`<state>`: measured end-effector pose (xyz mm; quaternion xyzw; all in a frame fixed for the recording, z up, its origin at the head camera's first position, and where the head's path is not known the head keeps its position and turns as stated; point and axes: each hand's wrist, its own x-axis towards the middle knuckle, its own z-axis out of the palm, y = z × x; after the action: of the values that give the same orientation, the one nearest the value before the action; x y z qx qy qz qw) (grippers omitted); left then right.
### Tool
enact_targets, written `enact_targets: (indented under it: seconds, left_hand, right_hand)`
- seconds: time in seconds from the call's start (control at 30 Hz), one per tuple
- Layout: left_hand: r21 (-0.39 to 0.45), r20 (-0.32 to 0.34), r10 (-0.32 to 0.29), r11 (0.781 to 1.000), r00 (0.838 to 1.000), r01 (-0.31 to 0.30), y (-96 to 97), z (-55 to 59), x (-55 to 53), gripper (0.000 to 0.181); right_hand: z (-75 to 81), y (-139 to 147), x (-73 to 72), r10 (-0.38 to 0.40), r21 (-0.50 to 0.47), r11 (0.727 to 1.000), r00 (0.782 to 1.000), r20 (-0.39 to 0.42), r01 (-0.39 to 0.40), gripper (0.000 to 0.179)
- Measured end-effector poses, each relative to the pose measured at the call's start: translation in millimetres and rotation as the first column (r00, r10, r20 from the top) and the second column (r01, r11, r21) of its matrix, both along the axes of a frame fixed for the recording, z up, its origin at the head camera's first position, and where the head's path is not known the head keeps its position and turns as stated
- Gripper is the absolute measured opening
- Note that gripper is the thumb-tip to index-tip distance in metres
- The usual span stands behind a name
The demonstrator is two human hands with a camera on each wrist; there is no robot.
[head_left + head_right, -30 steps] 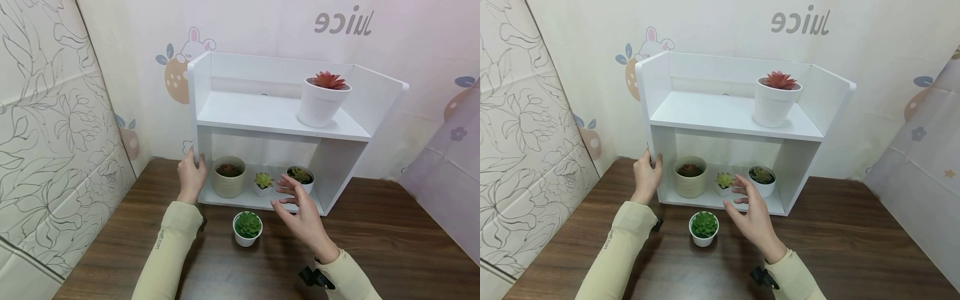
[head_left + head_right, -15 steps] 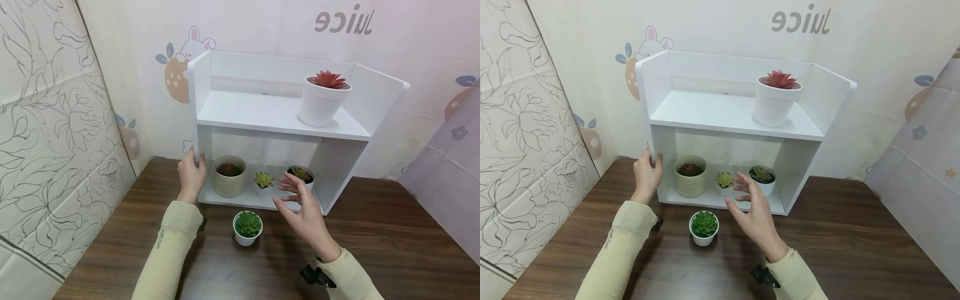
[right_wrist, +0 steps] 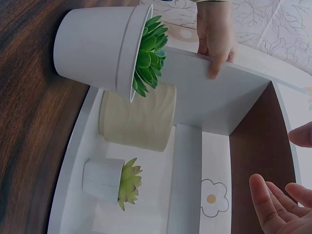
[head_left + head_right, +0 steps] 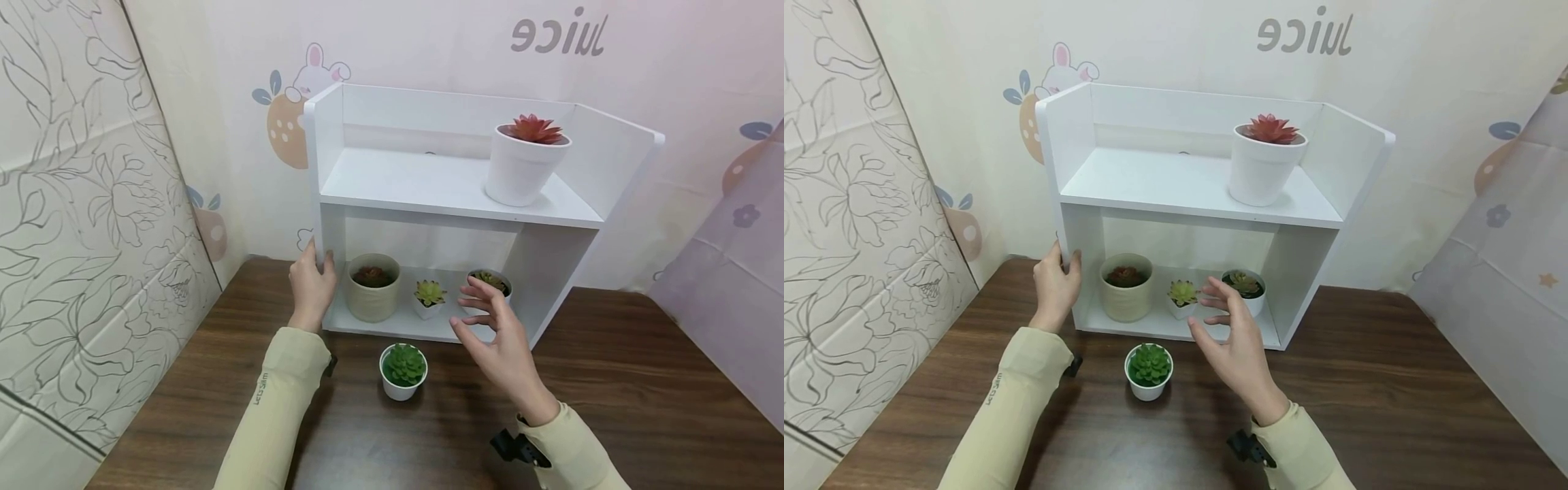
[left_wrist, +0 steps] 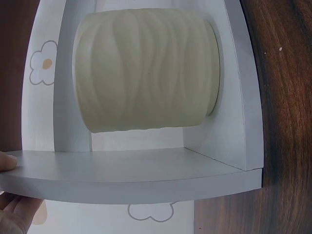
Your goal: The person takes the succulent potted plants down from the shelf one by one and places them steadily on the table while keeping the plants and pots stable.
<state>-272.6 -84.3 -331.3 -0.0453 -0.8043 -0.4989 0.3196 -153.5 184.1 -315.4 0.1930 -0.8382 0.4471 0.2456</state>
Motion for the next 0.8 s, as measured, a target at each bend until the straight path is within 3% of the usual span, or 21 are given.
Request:
enact_targets:
  seconds: [0.8]
  left_hand:
    - [-0.001,0.019,0.004,1.0,1.0,-0.004,-0.3,0.4,-0.2,0.038]
  right_hand:
    - [9.8,2.0,1.8,-0.02,-0.035,0.999,0.998,-0.053,0.019,0.06]
